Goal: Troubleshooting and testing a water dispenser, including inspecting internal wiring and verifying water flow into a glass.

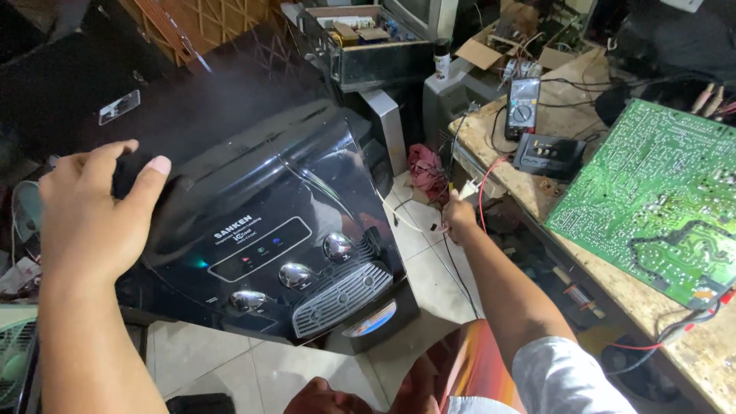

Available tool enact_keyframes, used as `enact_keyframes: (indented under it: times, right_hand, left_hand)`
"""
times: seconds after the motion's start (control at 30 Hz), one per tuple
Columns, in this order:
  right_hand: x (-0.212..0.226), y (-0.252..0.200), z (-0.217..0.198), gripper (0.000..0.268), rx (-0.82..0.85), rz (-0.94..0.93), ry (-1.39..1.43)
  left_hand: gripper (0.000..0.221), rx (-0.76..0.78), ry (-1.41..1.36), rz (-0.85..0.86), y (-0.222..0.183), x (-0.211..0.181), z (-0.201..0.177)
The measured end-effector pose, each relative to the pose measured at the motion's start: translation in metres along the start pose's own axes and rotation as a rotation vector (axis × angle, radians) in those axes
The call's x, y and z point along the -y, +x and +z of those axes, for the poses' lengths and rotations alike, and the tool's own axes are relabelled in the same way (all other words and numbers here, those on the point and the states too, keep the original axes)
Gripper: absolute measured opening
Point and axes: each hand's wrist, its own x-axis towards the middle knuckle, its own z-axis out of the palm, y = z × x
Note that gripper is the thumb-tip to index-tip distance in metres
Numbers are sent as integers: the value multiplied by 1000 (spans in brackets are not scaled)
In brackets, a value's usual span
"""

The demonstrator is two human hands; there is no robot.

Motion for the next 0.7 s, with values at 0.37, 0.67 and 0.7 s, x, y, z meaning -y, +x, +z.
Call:
enact_keyframes:
  times: [0.37,0.67,0.7]
  right_hand:
    - [20,-19,14,54,-204,95,17]
    - [33,-28,16,48,-208,171,42]
    - [34,-28,15,48,-207,169,42]
  left_hand:
    - [44,-49,160,21,-2,9,10]
    - [46,-58,126,35,-2,10,11]
    - [46,-61,125,34,-2,10,11]
